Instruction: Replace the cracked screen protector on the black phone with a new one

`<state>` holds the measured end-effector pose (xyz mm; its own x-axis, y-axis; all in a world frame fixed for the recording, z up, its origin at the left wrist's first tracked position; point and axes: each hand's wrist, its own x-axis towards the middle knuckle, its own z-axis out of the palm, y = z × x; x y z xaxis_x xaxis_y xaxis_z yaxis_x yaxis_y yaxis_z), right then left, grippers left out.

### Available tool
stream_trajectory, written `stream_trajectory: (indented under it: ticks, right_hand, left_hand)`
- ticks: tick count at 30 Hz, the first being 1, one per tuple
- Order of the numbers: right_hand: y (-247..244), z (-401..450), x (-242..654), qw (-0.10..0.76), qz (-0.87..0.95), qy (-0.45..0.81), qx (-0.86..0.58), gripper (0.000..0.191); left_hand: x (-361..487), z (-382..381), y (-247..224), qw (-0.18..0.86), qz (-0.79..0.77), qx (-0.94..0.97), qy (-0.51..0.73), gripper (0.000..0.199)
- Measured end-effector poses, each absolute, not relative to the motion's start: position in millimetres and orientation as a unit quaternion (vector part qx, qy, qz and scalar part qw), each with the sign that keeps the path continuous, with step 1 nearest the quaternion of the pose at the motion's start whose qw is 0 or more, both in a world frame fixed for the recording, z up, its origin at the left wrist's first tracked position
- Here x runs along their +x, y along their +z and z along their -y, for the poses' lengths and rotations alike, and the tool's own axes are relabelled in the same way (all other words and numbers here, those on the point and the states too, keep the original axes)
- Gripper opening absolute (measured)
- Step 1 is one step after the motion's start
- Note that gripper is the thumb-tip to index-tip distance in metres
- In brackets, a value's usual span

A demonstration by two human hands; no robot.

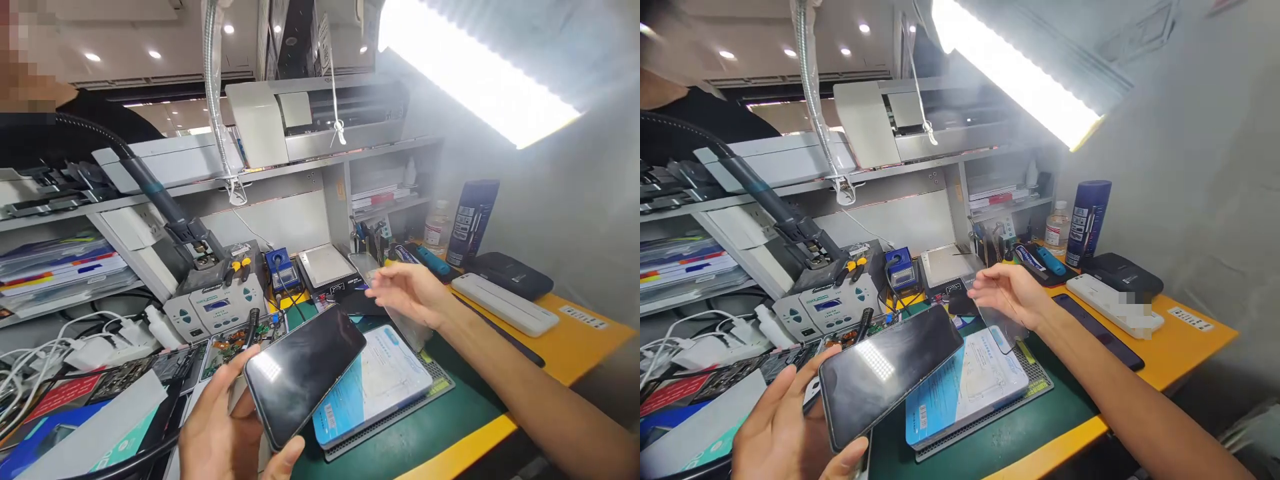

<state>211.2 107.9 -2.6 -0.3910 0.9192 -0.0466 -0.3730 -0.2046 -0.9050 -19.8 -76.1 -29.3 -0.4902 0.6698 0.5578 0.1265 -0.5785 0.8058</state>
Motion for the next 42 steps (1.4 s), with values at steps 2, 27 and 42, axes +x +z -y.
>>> stream_trajectory:
  ticks: [2, 27, 42]
  right_hand:
    - [-4.9, -105.0, 207.1, 0.396, 0.419, 0.765, -0.288, 0.016]
    - [-18.8, -83.6, 192.0, 0.222, 0.502, 0.810, -0.208, 0.010]
    - [-13.3, -83.7, 198.3, 0.209, 0.494, 0.829, -0.156, 0.011]
  left_hand:
    - [-24.1, 74.9, -36.7, 0.161, -0.446, 0.462, 0.750, 0.070]
    - [-6.3, 76.4, -37.3, 0.808, -0.279, 0.187, 0.484, 0.062]
    - [-0.6, 87.1, -50.2, 0.776, -0.233, 0.242, 0.534, 0.047]
